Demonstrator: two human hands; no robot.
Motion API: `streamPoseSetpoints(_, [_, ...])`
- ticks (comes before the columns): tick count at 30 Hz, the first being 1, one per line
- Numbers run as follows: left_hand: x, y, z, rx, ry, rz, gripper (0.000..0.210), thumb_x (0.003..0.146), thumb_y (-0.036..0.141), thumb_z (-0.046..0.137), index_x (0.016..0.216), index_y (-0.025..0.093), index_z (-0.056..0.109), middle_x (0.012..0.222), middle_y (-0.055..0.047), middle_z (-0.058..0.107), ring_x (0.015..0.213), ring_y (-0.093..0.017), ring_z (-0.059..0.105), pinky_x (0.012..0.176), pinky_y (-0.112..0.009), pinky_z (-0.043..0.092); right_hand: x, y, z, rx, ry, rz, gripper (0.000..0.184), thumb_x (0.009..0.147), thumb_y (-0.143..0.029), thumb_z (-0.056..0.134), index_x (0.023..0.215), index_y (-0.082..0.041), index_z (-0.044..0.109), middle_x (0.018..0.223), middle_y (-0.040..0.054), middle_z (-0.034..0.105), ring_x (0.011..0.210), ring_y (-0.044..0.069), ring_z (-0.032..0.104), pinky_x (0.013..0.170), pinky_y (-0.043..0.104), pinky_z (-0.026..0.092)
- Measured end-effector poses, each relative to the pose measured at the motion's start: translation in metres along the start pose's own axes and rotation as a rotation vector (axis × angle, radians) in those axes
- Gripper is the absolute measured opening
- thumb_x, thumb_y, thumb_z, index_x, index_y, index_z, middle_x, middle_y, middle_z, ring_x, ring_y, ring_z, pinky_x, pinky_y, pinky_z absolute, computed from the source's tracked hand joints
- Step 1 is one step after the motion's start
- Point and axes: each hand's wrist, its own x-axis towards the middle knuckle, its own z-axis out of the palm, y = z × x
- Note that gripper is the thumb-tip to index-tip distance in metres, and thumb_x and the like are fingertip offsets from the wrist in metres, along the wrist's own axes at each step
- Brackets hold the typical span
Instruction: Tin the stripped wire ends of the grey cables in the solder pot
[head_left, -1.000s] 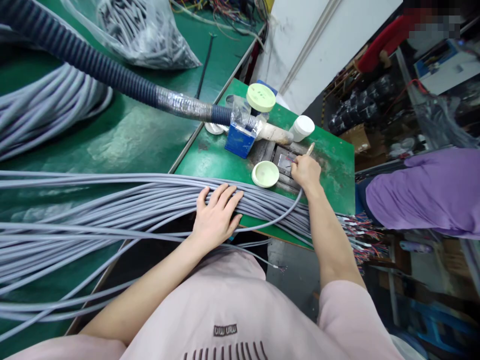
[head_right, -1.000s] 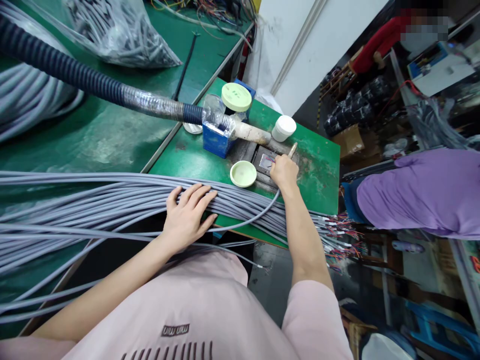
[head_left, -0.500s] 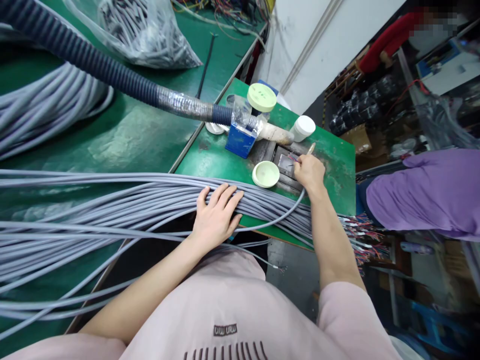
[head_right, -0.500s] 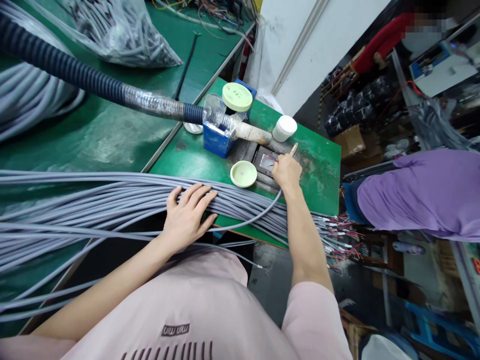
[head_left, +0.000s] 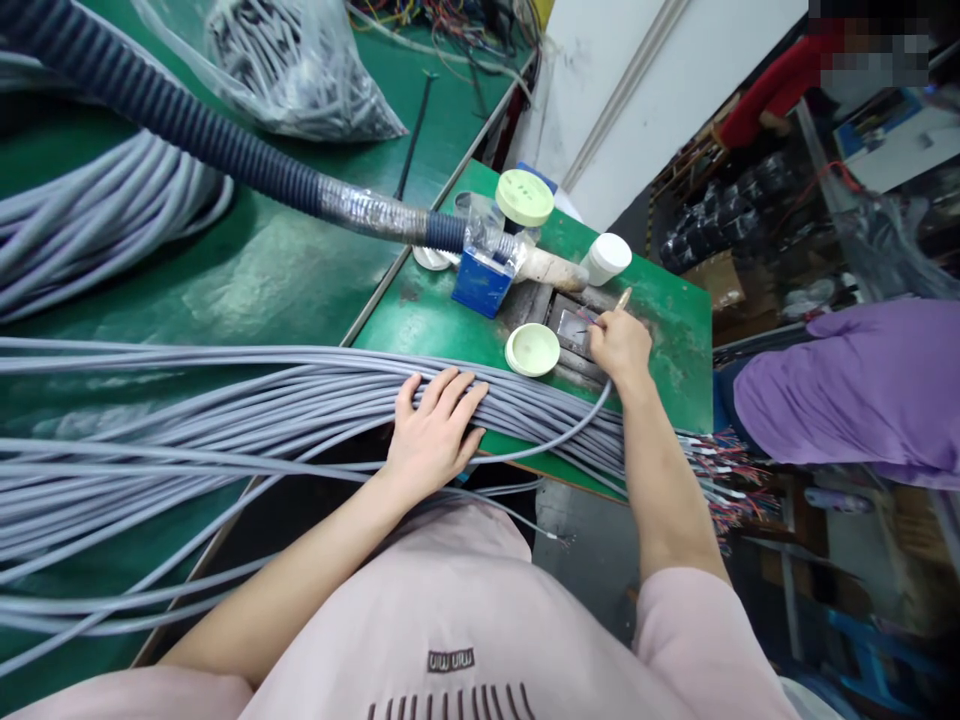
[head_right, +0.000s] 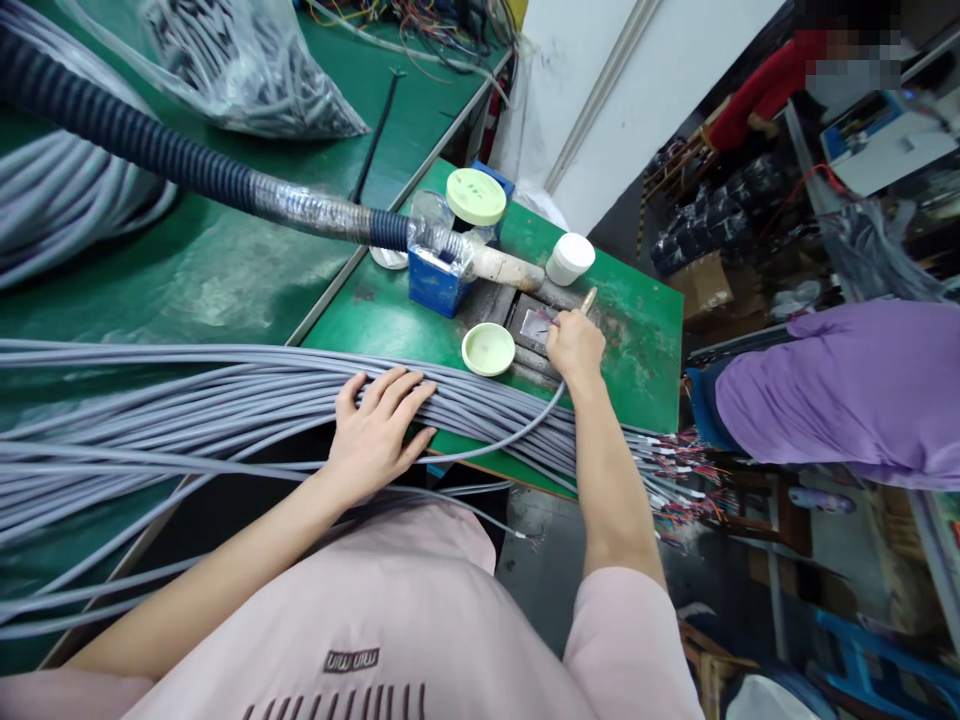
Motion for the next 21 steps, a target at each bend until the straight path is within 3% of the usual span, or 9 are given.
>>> streamPoseSetpoints(4, [0.000,0.000,0.000,0.004,-0.005,-0.001,0.046,0.091,0.034,0.050,0.136,0.022,0.047,0.140,-0.010,0.052,0.135,-0.028,0.041,0.114,-0.052,0.013,-0.028,0.001,-0.022,0.397,0.174,-0.082,0.018,0.083,-0.031,0.052,0.075,-0.018,0.063,0.078,0.0053,0.062,0.073,0.020,0.059,0.068,0.031,0.046])
streamPoseSetpoints(10, [0.000,-0.001,0.001,0.016,-0.003,0.002,0.046,0.092,0.034,0.049,0.136,0.021,0.046,0.140,-0.011,0.052,0.135,-0.028,0.041,0.113,-0.052,0.013,-0.088,-0.012,-0.041,0.906,0.221,-0.103,0.018,0.083,-0.035,0.059,0.073,-0.020,0.060,0.069,-0.0016,0.054,0.052,0.012,0.052,0.052,0.027,0.042])
streamPoseSetpoints(15, [-0.001,-0.001,0.002,0.020,0.009,0.015,0.048,0.091,0.034,0.051,0.137,0.021,0.046,0.140,-0.011,0.052,0.134,-0.029,0.041,0.113,-0.052,0.012,-0.114,-0.020,-0.033,0.981,0.309,-0.134,0.016,0.085,-0.034,0.061,0.077,-0.020,0.063,0.075,0.0006,0.057,0.060,0.014,0.055,0.057,0.029,0.046])
streamPoseSetpoints(21, [0.000,-0.001,0.002,-0.025,0.022,0.011,0.048,0.089,0.032,0.054,0.136,0.021,0.048,0.139,-0.012,0.053,0.134,-0.030,0.042,0.113,-0.053,0.013,-0.127,-0.024,-0.027,0.951,0.502,-0.331,0.003,0.083,-0.019,0.064,0.083,-0.021,0.067,0.080,0.0015,0.063,0.074,0.016,0.059,0.067,0.030,0.048])
